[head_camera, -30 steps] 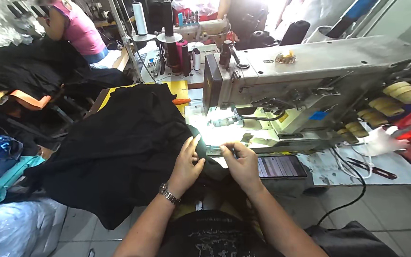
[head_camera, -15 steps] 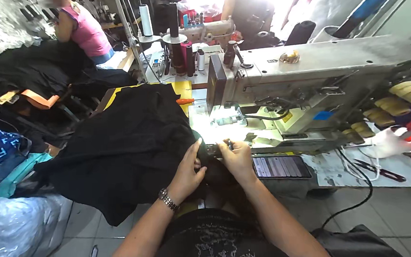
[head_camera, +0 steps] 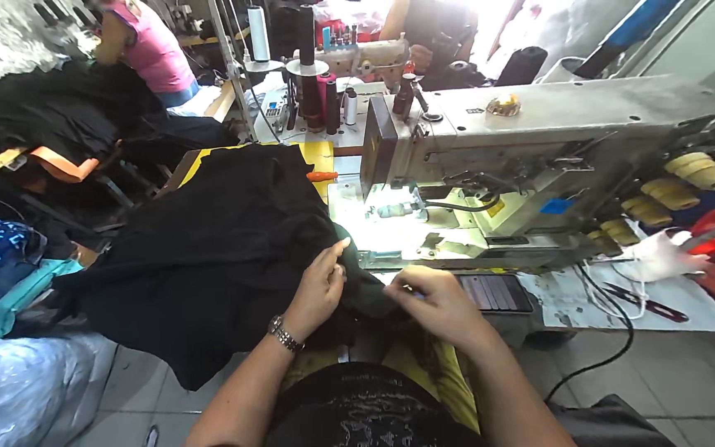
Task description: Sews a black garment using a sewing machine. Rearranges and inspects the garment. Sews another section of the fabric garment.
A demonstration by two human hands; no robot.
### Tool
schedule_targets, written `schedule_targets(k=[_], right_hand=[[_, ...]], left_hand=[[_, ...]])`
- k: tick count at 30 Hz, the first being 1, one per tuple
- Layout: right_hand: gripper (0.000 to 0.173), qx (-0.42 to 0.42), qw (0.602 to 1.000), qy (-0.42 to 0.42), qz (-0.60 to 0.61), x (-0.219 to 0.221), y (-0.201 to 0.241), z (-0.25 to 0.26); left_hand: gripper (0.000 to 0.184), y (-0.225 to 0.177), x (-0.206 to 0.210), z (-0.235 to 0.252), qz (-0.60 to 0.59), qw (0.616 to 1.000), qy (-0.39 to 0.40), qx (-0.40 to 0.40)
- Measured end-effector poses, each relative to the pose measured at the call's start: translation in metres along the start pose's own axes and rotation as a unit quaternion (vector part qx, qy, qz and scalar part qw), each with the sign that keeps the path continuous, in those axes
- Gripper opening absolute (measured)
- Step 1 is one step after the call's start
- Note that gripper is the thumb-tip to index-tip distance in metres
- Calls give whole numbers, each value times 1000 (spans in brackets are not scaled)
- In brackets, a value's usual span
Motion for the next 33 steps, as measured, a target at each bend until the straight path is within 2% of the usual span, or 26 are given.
schedule_targets(k=[2, 4, 5, 6, 7, 8, 10, 11, 12, 15, 18, 21, 24, 26, 27, 28, 30, 31, 32, 33], right_hand=[[51, 44, 991, 35, -124, 20, 9, -2], [66, 82, 986, 40, -140, 46, 19, -2], [65, 89, 986, 35, -135, 58, 20, -2], [55, 99, 989, 31, -103, 64, 20, -2], [44, 115, 993, 32, -29, 62, 18, -1], [33, 121, 987, 39, 99, 53, 15, 1], [28, 122, 917, 70, 373, 30, 6, 2], [28, 139, 892, 78, 423, 24, -1, 2], [30, 162, 898, 80, 401, 19, -11, 1], [35, 200, 959, 37, 199, 29, -36, 1], [40, 175, 981, -28, 79, 42, -37, -1], [49, 138, 988, -45, -50, 45, -24, 2], [28, 102, 986, -59, -116, 51, -22, 3], [23, 107, 993, -15, -37, 47, -17, 1], [21, 108, 991, 38, 64, 40, -12, -2], [16, 98, 968, 97, 207, 34, -6, -4], [6, 56, 868, 177, 461, 33, 2, -7], [7, 55, 840, 186, 506, 33, 6, -5], [9, 67, 852, 161, 493, 34, 6, -1], [12, 83, 883, 122, 447, 37, 2, 5]], left_hand=[[40, -1, -2, 8, 0, 1000, -8, 3], [35, -3, 1, 16, -21, 1000, -21, 2], [33, -5, 4, 18, -30, 999, -30, 8], [30, -8, 6, 20, -28, 999, -39, 21], [28, -12, 7, 23, -12, 998, -46, 41], [28, -16, 5, 28, 18, 997, -44, 64], [35, -14, -4, 40, 119, 988, -18, 96], [40, -8, -12, 49, 172, 980, -4, 95], [43, 0, -19, 59, 211, 973, -2, 91], [38, 20, -38, 84, 264, 963, -25, 46], [36, 27, -41, 98, 306, 952, -5, 15], [32, 23, -41, 107, 306, 950, 60, 1], [17, 22, -51, 112, 284, 955, 85, 26], [12, 10, -72, 109, 218, 968, 123, 33], [13, -3, -86, 106, 169, 974, 151, 24], [15, -20, -100, 104, 117, 976, 181, 8], [14, -61, -119, 106, 46, 970, 237, 2], [13, -75, -122, 111, 42, 970, 240, 26], [13, -81, -122, 117, 63, 971, 224, 52], [14, -76, -119, 125, 106, 972, 197, 78]])
Point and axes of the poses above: each hand's wrist, its own z-axis towards the middle knuckle, its own x-axis out of the palm, y = z × x, the point moved 1 cm from there along z, towards the middle knuckle, and after that the axes turned 12 degrees about -z, right-handed, at the moved point
